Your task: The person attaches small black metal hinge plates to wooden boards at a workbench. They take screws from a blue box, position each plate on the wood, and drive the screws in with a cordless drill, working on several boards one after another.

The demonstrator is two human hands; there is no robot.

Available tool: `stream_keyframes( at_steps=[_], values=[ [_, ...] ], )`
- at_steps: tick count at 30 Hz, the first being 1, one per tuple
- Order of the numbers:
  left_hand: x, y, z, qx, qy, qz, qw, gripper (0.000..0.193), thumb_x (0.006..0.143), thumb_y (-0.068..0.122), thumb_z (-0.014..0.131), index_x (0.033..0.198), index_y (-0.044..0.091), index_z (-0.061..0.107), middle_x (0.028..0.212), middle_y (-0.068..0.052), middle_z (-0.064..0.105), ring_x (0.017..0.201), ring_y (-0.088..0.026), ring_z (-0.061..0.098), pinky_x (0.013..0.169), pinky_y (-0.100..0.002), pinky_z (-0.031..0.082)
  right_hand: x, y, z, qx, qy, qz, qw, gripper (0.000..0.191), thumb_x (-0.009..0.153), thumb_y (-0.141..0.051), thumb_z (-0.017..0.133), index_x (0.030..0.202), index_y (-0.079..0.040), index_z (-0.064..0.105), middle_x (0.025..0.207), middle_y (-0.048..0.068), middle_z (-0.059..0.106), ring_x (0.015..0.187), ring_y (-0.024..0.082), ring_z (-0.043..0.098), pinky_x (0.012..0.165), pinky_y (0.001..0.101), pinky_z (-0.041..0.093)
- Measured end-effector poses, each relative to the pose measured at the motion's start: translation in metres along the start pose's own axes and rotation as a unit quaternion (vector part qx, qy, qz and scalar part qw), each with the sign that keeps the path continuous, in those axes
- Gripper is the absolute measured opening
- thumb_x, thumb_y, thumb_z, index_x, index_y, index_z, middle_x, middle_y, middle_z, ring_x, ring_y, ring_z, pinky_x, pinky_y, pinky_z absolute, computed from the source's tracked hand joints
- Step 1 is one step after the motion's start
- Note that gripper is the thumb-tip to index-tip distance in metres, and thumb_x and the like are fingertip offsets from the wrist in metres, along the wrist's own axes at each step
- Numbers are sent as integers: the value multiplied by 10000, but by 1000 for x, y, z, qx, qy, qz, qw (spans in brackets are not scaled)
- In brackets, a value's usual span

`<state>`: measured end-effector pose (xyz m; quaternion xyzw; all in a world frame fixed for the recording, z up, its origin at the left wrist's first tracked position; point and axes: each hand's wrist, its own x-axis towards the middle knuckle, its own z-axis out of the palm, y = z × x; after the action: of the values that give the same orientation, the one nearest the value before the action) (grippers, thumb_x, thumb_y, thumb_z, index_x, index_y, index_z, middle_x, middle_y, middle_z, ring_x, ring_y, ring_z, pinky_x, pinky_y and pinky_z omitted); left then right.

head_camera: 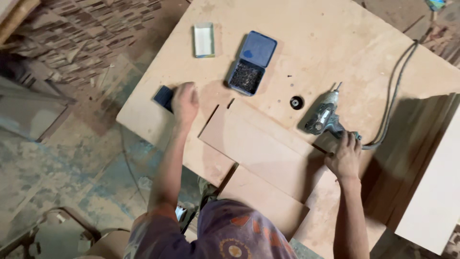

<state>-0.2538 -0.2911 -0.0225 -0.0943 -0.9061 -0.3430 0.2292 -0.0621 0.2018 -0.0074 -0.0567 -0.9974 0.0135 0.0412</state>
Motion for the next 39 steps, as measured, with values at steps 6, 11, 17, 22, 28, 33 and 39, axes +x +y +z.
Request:
stream_keyframes(
  at_steps=[6, 11, 17, 22, 28, 33, 39],
  values=[
    [19, 75, 99, -177, -93, 64, 978, 161, 946, 55, 680, 1099, 25, 720, 1178, -144, 737, 1091, -326, 708, 946, -414, 577, 17, -9, 10, -21, -100, 91, 991, 844, 687, -226, 758, 1424, 28, 434, 1385, 266, 516, 1295, 508, 471, 1157, 540, 404],
    [38, 87, 113, -102, 43, 31, 993, 226, 976, 50, 677, 1196, 2, 663, 1210, -186, 685, 1108, -371, 663, 960, -449, 561, 12, -7, 19, -8, -87, 78, 993, 1165, 556, -296, 861, 1519, 72, 320, 1484, 327, 403, 1333, 587, 368, 1125, 598, 332],
    [-2, 35, 26, 206, 94, -166, 960, 434, 835, 66, 709, 1264, 24, 660, 1296, -149, 623, 1186, -366, 588, 972, -543, 477, 3, 7, 41, -46, -54, 70, 995, 1088, 673, -314, 803, 1586, 36, 325, 1559, 309, 379, 1395, 583, 365, 1159, 624, 329],
    [-11, 25, -18, 342, -18, -218, 914, 411, 819, 106, 696, 1225, 44, 674, 1425, -141, 516, 1186, -333, 521, 940, -539, 453, 16, -4, 46, -20, -46, 108, 993, 1081, 693, -373, 824, 1558, 62, 343, 1550, 342, 384, 1317, 584, 417, 1076, 684, 361],
    [5, 35, -37, 295, -96, -247, 918, 207, 930, 156, 656, 1128, 110, 697, 1195, -127, 615, 1143, -321, 564, 994, -516, 434, 19, -19, 26, -50, -19, 98, 994, 989, 741, -354, 765, 1565, 26, 372, 1468, 279, 463, 1339, 546, 424, 1107, 658, 379],
    [7, 36, -61, 235, -87, -232, 940, 216, 866, 164, 716, 1072, 104, 696, 1114, -123, 656, 1099, -313, 592, 982, -508, 431, 17, -22, 16, -36, 0, 90, 995, 995, 688, -343, 767, 1545, -19, 380, 1502, 260, 447, 1394, 528, 386, 1114, 647, 368],
    [-48, 52, -52, -123, 129, -199, 964, 130, 895, 7, 698, 1020, 43, 687, 936, -112, 720, 841, -219, 702, 719, -346, 546, -14, -27, 3, 88, 107, 72, 988, 648, 793, -297, 765, 1353, -20, 595, 1421, 256, 560, 1276, 442, 544, 1074, 550, 455]
  ],
)
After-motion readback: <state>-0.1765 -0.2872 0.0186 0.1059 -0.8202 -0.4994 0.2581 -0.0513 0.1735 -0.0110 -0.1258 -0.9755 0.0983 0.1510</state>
